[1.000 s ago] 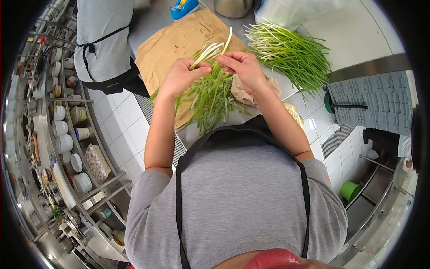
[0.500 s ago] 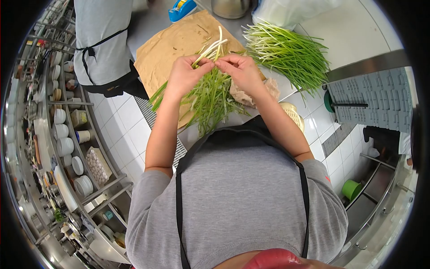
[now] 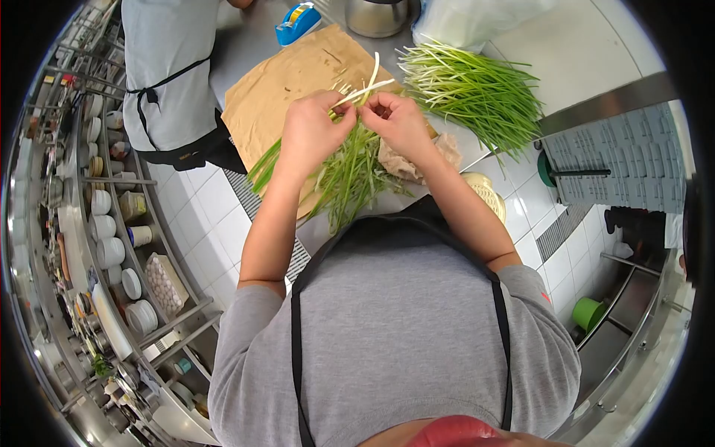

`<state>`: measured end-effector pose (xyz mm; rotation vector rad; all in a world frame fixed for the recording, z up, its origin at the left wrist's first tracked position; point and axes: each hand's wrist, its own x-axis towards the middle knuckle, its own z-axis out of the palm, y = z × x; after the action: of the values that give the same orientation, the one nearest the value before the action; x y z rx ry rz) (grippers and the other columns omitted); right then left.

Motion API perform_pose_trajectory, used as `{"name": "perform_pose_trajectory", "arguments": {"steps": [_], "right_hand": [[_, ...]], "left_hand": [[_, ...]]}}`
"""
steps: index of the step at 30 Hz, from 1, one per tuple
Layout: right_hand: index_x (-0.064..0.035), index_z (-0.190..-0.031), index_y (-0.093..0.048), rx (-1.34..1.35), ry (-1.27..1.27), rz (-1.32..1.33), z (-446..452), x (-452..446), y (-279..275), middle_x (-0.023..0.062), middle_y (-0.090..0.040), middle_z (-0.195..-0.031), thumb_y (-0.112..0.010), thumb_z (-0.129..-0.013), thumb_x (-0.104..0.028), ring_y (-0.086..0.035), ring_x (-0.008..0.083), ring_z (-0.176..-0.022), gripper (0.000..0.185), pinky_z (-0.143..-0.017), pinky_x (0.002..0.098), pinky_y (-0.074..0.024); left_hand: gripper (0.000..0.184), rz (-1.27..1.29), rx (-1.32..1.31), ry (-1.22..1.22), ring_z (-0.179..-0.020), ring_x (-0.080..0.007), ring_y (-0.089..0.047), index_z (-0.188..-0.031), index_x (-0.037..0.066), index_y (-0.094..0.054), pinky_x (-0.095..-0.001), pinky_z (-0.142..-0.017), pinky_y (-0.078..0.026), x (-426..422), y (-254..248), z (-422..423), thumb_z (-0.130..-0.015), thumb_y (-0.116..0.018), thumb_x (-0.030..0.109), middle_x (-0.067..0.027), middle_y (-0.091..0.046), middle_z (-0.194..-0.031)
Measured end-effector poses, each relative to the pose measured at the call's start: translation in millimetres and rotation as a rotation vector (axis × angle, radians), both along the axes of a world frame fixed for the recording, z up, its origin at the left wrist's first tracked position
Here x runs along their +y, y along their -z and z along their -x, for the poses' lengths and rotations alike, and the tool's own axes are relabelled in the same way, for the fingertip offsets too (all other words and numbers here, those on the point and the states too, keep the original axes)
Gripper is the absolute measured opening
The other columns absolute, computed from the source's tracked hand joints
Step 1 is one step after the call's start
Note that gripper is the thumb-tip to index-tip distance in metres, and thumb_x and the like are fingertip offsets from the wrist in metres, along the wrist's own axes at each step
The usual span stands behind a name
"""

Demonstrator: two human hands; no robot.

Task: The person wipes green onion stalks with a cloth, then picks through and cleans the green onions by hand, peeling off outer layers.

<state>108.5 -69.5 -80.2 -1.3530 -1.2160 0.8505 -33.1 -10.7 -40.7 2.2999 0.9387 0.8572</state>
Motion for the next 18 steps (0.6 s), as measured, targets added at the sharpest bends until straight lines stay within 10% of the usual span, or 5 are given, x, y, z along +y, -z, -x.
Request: {"name": "perform_pose_trajectory", "arguments": {"steps": [10,18], "right_hand": [[0.0005,-0.070,-0.058,-0.004,-0.038,0.039,-2,-6,0,0.0006,-0.055,-0.059,-0.061,-0.070,-0.012,-0.048,0.0054,-0.054,0.013,-0.052,0.0207,-0.0407],[0.0010,-0.075,-0.060,0.058,-0.071,0.152,-11,-12,34,0.0004,-0.055,-0.060,-0.061,-0.072,-0.015,-0.049,0.0063,-0.056,0.016,-0.053,0.0222,-0.0406]], "left_hand": [[0.011,-0.222,-0.075,-0.147,-0.064,-0.0293,-0.057,-0.073,0.002,-0.060,-0.0347,-0.058,-0.046,16,-10,-4,-0.069,-0.060,0.012,-0.0125,-0.059,-0.071],[0.016,-0.328,-0.044,-0.349,-0.055,-0.0239,-0.056,-0.075,0.002,-0.061,-0.0291,-0.054,-0.043,35,-38,22,-0.072,-0.060,0.017,-0.0117,-0.059,-0.066]]}}
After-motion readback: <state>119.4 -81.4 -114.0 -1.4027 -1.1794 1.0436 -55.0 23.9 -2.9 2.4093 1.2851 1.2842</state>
